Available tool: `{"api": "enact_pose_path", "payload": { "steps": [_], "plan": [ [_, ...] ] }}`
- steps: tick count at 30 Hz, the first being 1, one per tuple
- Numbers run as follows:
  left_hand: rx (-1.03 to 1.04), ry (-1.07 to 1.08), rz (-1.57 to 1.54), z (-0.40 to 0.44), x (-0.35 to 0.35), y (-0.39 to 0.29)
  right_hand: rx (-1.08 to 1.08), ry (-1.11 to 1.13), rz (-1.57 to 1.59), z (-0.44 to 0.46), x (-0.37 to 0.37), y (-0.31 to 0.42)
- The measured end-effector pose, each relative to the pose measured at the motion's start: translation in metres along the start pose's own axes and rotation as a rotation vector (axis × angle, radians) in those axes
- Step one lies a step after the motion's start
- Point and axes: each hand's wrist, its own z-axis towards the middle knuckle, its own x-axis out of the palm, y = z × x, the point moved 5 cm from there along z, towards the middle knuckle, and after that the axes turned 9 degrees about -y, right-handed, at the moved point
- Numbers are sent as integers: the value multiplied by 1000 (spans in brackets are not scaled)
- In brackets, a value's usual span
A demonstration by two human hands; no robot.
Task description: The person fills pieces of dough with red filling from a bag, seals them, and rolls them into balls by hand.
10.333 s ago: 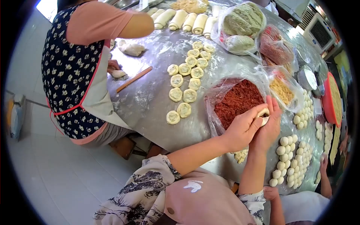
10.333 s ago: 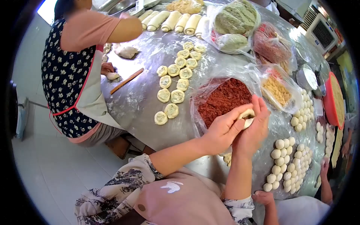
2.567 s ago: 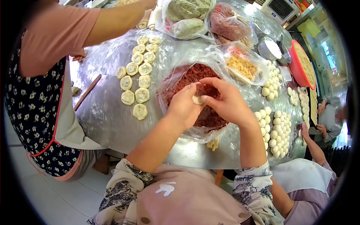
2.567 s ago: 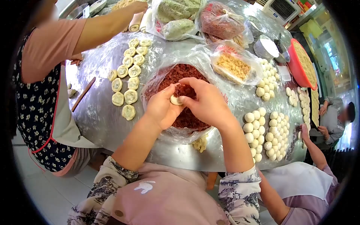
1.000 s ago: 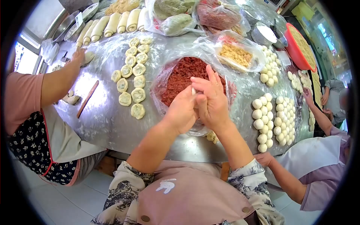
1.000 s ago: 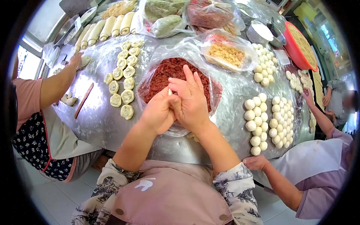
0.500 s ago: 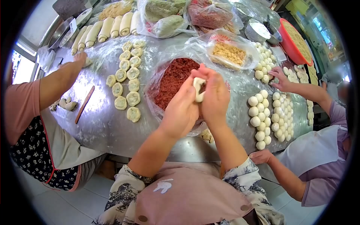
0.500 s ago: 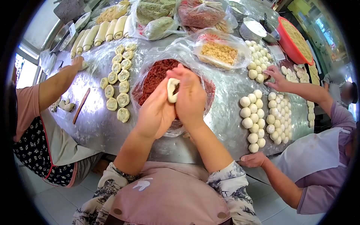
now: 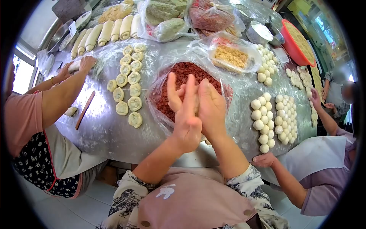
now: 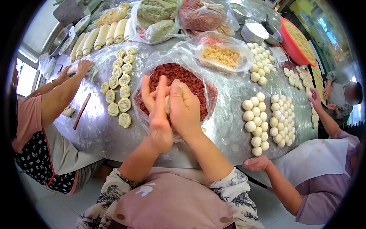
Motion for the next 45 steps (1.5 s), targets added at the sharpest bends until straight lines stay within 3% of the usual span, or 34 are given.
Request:
{"api": "enact_pose_path", "payload": {
  "steps": [3, 4, 6, 7, 8, 9, 10, 12, 13, 14, 16, 18, 20, 22, 23, 26, 29, 30, 31, 32, 33, 35, 37, 40, 41, 43, 45],
  "plan": [
    [-202, 39, -24, 12, -11, -9, -67, -75, 8, 5, -10, 6],
    [-339, 27, -130, 14, -6, -8, -255, -125, -177, 7, -18, 11],
    [-613, -47, -348, 17, 3, -5, -429, -133, -593, 1, -19, 11],
    [-623, 50, -492, 11, 6, 11, -571, -37, -543, -4, -8, 6],
    [-629, 134, -416, 5, 6, 21, -714, 59, -492, -9, 3, 4],
    [-628, 220, -340, 4, 6, 25, -663, 194, -499, -7, 4, 3],
    [-655, 135, -610, 0, 11, 19, -625, 115, -539, 0, -1, 6],
    [-710, 224, -494, -13, 13, 13, -554, -1, -579, 13, -10, 10],
    [-597, 183, -408, -12, 14, 12, -531, -42, -578, 18, -15, 10],
    [-619, 167, -426, -11, 16, 12, -507, -81, -576, 23, -19, 10],
    [-673, 134, -459, -5, 20, 11, -596, -44, -565, 18, -9, 9],
    [-668, -85, -506, 6, 23, 12, -570, 91, -344, 2, 3, 15],
    [-740, -106, -413, 3, 9, 17, -441, 181, -210, -8, 11, 19],
    [-768, -281, -426, 14, 6, 10, -307, 215, 85, -15, 10, 14],
    [-766, -315, -486, 19, -3, 14, -338, 204, 75, -19, 11, 17],
    [-798, -435, -514, 33, -19, 16, -497, 190, -442, -23, 3, 8],
    [-632, -240, -372, 24, -16, 18, -383, 91, -313, -26, 8, -1],
    [-670, -166, -587, 23, -10, 15, -329, 28, -364, -27, 3, 4],
    [-799, -220, -964, 24, -9, 12, -396, -40, -292, -22, -1, 0],
    [-910, -272, -1349, 27, -7, 6, -315, -25, -255, -22, -4, 4],
    [-816, -324, -1136, 27, -9, 8, -277, 33, -209, -20, -5, 1],
    [-635, -3, -702, 19, -12, 12, -170, 109, -134, -21, -2, -3],
    [-487, 195, -575, 15, -15, 13, -16, 154, -79, -29, 4, -6],
    [-678, 46, -521, 13, -17, 20, -385, 131, -415, -27, 6, -4],
    [-588, 42, -519, 15, -18, 19, -569, 42, -490, -27, 12, 2],
    [-765, -233, -890, 24, -11, 9, -249, 70, -268, -23, 4, 5],
    [-692, -198, -825, 21, -8, 7, 3, 99, -87, -23, -4, 2]
  ]
}}
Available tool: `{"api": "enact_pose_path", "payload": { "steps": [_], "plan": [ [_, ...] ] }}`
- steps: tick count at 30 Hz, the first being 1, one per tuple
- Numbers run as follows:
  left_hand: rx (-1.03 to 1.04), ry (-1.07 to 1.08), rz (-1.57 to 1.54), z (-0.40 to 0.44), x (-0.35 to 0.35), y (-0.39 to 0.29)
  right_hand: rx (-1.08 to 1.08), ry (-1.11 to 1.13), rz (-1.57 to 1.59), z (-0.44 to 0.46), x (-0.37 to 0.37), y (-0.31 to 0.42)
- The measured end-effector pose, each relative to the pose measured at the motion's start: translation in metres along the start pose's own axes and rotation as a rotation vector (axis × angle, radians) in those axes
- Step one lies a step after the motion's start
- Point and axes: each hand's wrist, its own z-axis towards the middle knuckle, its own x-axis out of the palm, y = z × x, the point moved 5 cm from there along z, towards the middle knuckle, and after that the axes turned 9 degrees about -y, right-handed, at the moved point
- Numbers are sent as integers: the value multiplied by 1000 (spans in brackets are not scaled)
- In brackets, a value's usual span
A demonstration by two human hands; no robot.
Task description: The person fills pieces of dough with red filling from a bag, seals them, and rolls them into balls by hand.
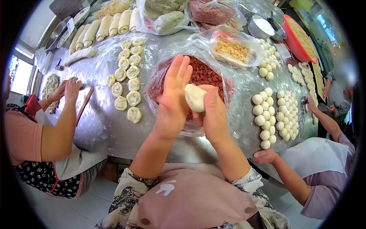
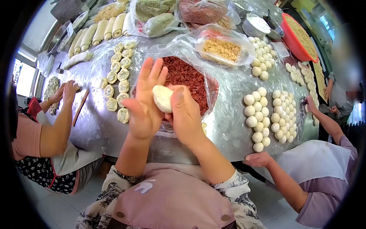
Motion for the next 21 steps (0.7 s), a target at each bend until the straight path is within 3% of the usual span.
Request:
{"api": "enact_pose_path", "payload": {
  "steps": [3, 7, 8, 9, 10, 11, 12, 13, 15, 16, 17, 19, 21],
  "plan": [
    [52, 203, 299, -3, -7, 2, 1, 139, -67, -3, 3, 1],
    [198, 261, 410, -4, -10, 9, -344, 19, -307, -3, 2, 7],
    [234, 287, 415, -1, -11, 13, -262, 3, -274, -3, -3, 4],
    [58, 314, 234, -4, -7, 17, -273, -14, -299, -3, -6, 10],
    [68, 218, 140, -1, 1, 16, -123, 43, -175, -2, -10, 3],
    [39, 184, 53, -3, 12, 12, -86, 56, -137, -2, -12, -2],
    [136, 226, 120, -8, 20, 12, -49, 68, -100, -2, -14, -6],
    [237, 263, 188, -13, 24, 13, -118, 41, -156, -2, -14, -4],
    [229, 464, 533, -12, 8, 16, -177, 135, -180, -11, -15, 14],
    [243, 326, 467, -14, 10, 19, -385, 41, -254, -11, -20, 11],
    [248, 419, 455, -14, 6, 26, -588, -51, -334, -14, -24, 6],
    [138, 489, 653, -25, 10, 36, -266, -32, -210, -24, -44, -2],
    [31, 456, 548, -36, 28, 47, -69, -70, -220, -39, -74, 0]
  ]
}}
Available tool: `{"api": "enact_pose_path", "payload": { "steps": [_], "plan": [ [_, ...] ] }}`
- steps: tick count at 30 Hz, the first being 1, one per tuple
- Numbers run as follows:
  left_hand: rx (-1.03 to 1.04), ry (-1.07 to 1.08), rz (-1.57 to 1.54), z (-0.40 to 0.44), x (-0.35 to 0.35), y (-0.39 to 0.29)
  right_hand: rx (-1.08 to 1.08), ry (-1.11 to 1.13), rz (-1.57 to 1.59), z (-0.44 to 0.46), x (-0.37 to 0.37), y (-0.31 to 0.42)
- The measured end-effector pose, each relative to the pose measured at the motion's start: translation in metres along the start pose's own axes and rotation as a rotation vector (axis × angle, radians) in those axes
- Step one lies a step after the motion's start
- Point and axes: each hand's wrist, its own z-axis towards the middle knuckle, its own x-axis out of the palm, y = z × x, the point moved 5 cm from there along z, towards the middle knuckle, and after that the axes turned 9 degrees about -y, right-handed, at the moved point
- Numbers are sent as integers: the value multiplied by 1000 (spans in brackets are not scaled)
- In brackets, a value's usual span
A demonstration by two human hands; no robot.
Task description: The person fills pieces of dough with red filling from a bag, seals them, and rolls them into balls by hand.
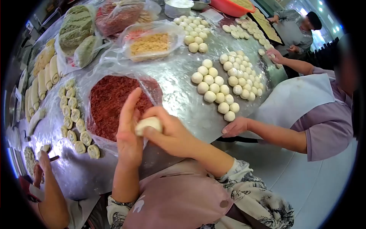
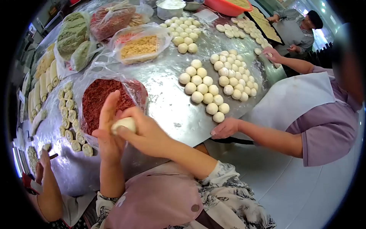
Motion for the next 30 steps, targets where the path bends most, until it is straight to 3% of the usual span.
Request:
{"api": "enact_pose_path", "payload": {
  "steps": [1, 2, 4, 7, 14, 21, 30],
  "plan": [
    [-150, -20, -118, -1, -2, 8, 38, -46, -81, -7, -22, 2],
    [-154, -58, -116, 2, -4, 1, 130, -151, -305, -12, -48, 6],
    [-38, -69, -14, 7, -14, -9, -169, -382, -724, -27, -103, -8],
    [-94, -92, -29, 6, -26, -12, -205, -505, -1088, -43, -155, -29],
    [-178, -6, -95, -5, -13, -19, -52, -621, -1214, -38, -172, -58],
    [-219, -42, -183, -11, -37, -16, -140, -750, -1152, -35, -173, -68],
    [-188, -43, -121, -19, -53, -16, -50, -724, -1140, -35, -166, -87]
  ]
}}
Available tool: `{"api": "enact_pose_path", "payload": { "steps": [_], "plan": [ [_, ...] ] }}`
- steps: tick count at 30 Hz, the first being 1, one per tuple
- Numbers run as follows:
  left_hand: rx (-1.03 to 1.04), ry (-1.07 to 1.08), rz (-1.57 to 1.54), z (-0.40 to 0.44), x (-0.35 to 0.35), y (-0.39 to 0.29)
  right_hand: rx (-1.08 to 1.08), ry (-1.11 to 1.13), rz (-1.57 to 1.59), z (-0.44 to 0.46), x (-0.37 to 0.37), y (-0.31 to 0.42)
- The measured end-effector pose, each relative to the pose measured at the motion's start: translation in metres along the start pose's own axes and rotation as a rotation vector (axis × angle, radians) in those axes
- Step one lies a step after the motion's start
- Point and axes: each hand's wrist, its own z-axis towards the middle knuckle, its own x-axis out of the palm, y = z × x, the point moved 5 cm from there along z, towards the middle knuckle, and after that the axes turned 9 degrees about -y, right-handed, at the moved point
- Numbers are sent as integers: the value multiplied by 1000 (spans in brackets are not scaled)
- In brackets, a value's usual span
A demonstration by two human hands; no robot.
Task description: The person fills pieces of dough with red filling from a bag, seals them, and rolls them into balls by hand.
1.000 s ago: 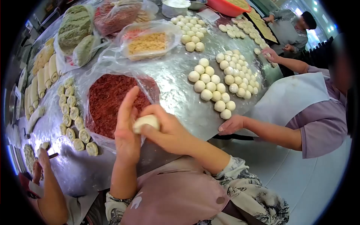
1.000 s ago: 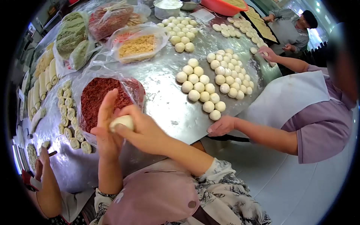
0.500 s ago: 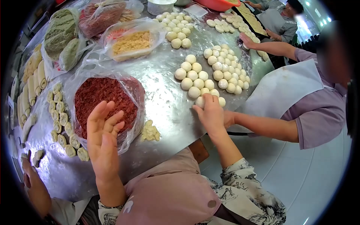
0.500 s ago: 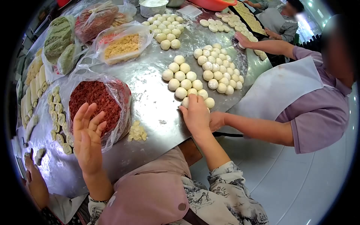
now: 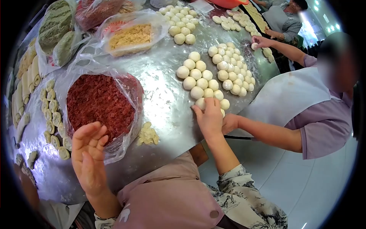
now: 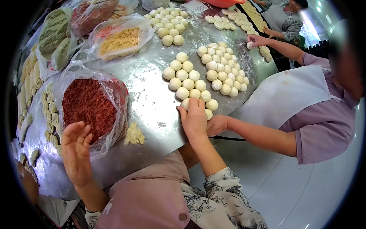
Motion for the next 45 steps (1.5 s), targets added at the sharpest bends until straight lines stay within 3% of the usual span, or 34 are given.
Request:
{"api": "enact_pose_path", "payload": {
  "steps": [2, 6, 10, 12, 14, 17, 20, 23, 24, 26, 28, 30, 32, 35, 37, 40, 43, 45],
  "plan": [
    [44, -62, 25, -4, -14, -5, 34, 49, 28, 0, -5, -2],
    [136, -279, 23, -24, -78, -13, -104, -112, 16, 1, -34, 20],
    [159, -708, 142, -51, -151, -10, -315, -217, 97, 10, -48, 53],
    [158, -853, 200, -66, -195, -1, -187, -72, 340, 14, -45, 83],
    [70, -1065, 461, -72, -202, -5, -183, 10, 551, 14, -38, 125],
    [61, -1094, 884, -86, -237, 1, -436, 65, 605, 6, -25, 181],
    [-17, -1127, 1262, -78, -240, 15, -558, 180, 685, 18, -12, 223],
    [-50, -1148, 1401, -65, -268, 30, -712, 356, 592, 19, 11, 269],
    [-87, -1085, 1421, -58, -265, 30, -821, 394, 527, 18, 28, 276],
    [-153, -962, 1477, -47, -260, 28, -836, 548, 387, 8, 57, 288],
    [-86, -919, 1396, -41, -248, 25, -945, 715, 265, -9, 69, 301],
    [-61, -889, 1308, -38, -242, 26, -962, 718, 105, -29, 70, 306],
    [-78, -919, 1052, -41, -243, 30, -1000, 642, 102, -33, 70, 303],
    [-21, -976, 491, -46, -251, 36, -935, 825, 96, -15, 61, 296],
    [-68, -948, 117, -43, -226, 15, -949, 800, 40, -8, 55, 292],
    [-46, -568, -336, -28, -191, -9, -950, 789, 16, -9, 54, 292],
    [-190, -429, -668, -11, -134, -20, -956, 807, -37, -11, 55, 296],
    [-269, -247, -724, 1, -106, -12, -955, 825, -49, -7, 55, 295]
  ]
}}
